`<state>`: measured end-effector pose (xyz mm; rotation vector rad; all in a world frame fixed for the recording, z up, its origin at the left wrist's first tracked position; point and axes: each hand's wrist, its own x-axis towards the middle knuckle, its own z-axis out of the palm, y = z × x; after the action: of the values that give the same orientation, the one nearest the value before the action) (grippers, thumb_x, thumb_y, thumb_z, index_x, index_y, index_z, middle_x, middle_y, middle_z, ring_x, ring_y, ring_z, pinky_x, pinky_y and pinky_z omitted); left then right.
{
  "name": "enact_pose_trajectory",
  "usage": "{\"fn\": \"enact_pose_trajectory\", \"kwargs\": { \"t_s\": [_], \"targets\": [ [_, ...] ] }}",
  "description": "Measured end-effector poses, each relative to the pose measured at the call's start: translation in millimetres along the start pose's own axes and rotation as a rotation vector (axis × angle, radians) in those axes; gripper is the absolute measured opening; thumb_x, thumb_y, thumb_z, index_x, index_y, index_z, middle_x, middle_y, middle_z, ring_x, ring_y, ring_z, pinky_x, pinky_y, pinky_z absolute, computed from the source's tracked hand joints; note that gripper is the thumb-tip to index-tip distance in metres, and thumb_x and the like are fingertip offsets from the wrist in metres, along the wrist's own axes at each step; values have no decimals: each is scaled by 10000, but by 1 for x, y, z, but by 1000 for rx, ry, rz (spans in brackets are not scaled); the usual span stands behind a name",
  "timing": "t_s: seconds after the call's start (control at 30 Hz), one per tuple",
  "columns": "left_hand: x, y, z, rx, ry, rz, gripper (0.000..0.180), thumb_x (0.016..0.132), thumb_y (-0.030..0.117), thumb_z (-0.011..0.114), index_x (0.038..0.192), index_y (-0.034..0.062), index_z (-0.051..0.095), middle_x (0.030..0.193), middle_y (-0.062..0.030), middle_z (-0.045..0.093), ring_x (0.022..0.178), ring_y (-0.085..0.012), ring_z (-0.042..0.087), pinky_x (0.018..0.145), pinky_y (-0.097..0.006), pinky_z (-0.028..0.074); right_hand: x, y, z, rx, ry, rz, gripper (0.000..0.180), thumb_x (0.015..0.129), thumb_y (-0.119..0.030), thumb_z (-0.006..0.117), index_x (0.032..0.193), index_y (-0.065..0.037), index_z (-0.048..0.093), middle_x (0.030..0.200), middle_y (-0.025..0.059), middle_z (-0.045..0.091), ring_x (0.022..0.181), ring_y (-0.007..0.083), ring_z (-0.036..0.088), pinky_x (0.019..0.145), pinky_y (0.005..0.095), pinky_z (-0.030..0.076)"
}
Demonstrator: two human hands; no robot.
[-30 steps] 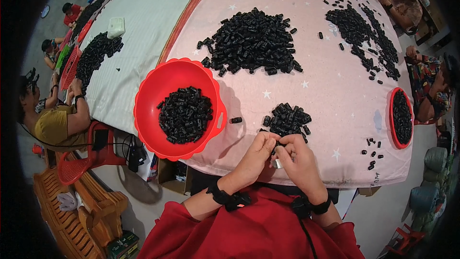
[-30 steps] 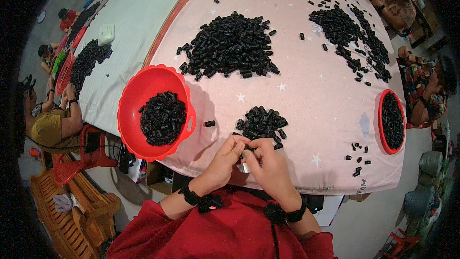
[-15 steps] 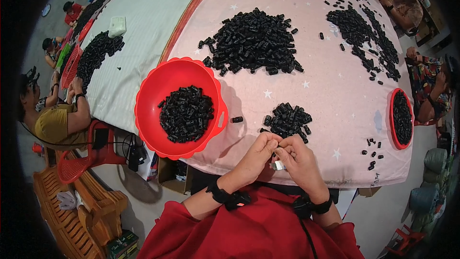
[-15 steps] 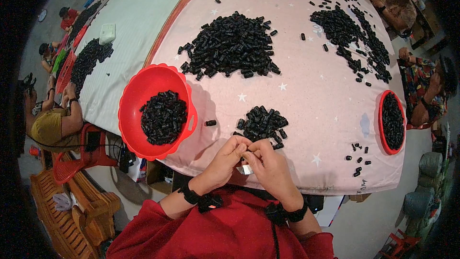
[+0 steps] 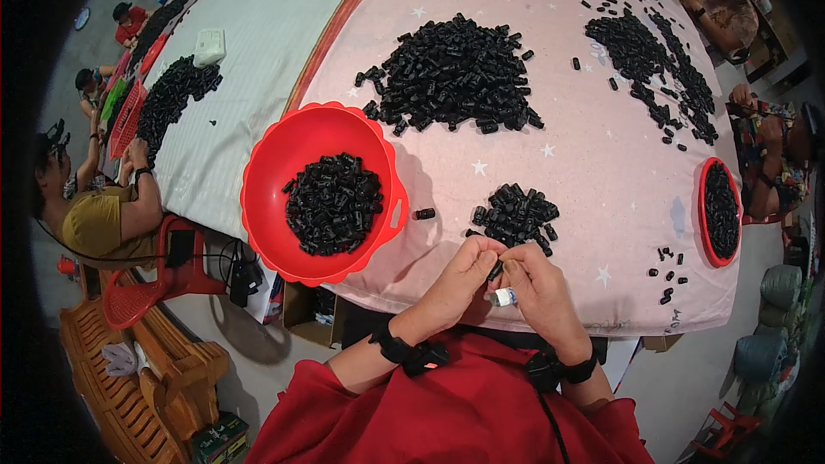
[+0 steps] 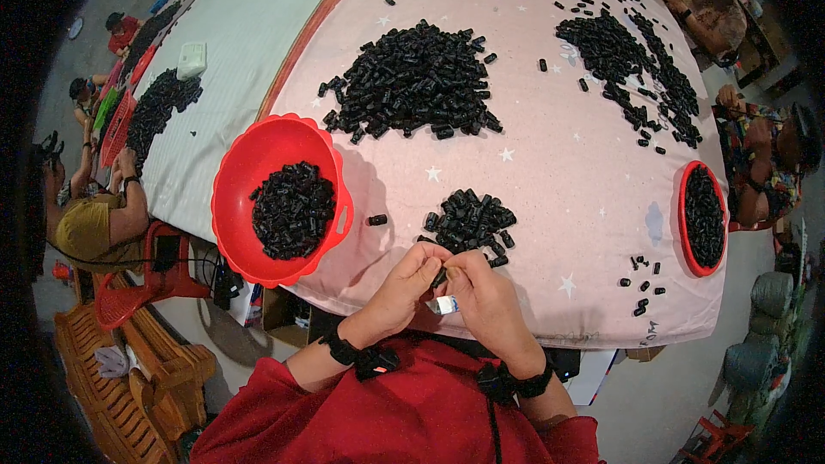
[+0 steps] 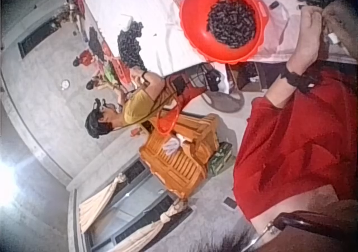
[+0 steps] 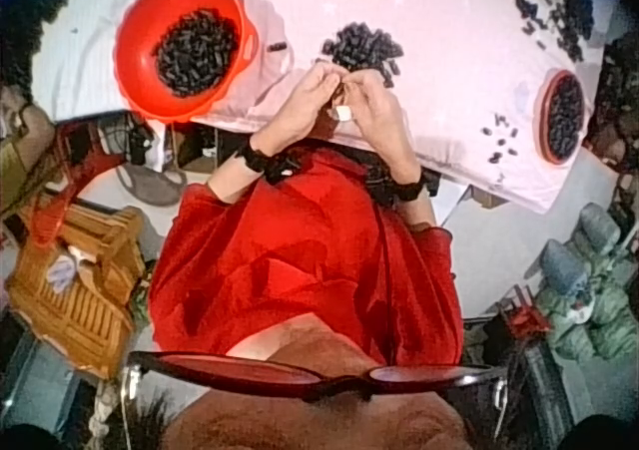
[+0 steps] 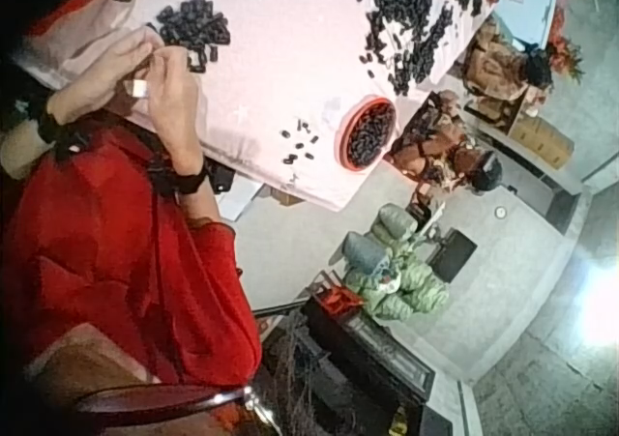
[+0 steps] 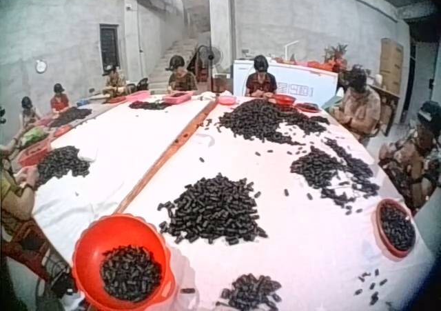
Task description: Sorting small black plastic components into piles and inspecting them at a shared work table.
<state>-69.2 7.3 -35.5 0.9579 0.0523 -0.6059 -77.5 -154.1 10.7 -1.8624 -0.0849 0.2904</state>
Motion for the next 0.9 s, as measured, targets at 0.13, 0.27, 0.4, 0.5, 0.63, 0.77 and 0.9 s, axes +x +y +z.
{"fn": "enact_pose_trajectory", "kwargs": {
  "t_s": [0.13, 0.27, 0.4, 0.5, 0.63, 0.77, 0.9],
  "targets": [
    [1, 2, 3, 10, 11, 14, 284, 1060, 324, 463, 1202, 81, 495, 943, 16, 536, 807, -60, 501, 715, -209, 441, 0, 2, 2, 80, 3, 23, 81, 1004, -72, 538, 1041, 0, 544, 786, 101, 647, 728, 157, 656, 643, 289, 513],
    [1, 1, 2, 29, 20, 29, 283, 1063, 318, 453, 1204, 77, 496, 887, 13, 536, 763, -67, 504, 686, -212, 442, 0, 8, 1, 47, 21, -21, 92, 998, -68, 538, 1058, -1, 557, 776, 102, 638, 708, 156, 642, 637, 292, 506],
    [-2, 14, -2, 75, 45, 21, 274, 1068, 308, 441, 1195, 73, 503, 823, 11, 529, 725, -65, 508, 648, -215, 447, -5, 16, -12, -27, 123, 53, 91, 989, -74, 547, 1032, -1, 579, 771, 107, 635, 684, 155, 622, 624, 296, 496],
    [-2, 18, -12, 194, 64, 38, 266, 1070, 309, 437, 1165, 76, 522, 805, 12, 526, 719, -61, 512, 625, -219, 448, -15, 33, -26, -153, 314, 75, 135, 994, -116, 549, 949, 1, 599, 744, 122, 633, 629, 162, 583, 591, 319, 472],
    [-9, 20, -30, 326, 54, -12, 262, 1065, 327, 446, 1109, 93, 554, 778, 26, 531, 682, -52, 517, 587, -211, 429, -34, 50, -46, -260, 331, 144, 268, 1015, -228, 527, 890, 6, 566, 701, 178, 611, 615, 242, 598, 581, 357, 462],
    [-14, 14, -39, 382, 19, -56, 261, 1061, 335, 452, 1103, 103, 563, 739, 27, 560, 605, -50, 519, 533, -192, 388, -46, 72, -53, -319, 288, 208, 300, 1044, -234, 482, 882, 2, 570, 737, 48, 587, 666, 90, 541, 561, 269, 455],
    [-12, 13, -40, 374, -21, 19, 247, 1059, 310, 455, 1097, 92, 565, 729, 18, 577, 589, -54, 531, 505, -191, 373, -44, 63, -44, -431, 323, 123, 288, 1014, -258, 520, 890, -2, 571, 738, 192, 631, 643, 306, 625, 603, 386, 473]
  ]
}}
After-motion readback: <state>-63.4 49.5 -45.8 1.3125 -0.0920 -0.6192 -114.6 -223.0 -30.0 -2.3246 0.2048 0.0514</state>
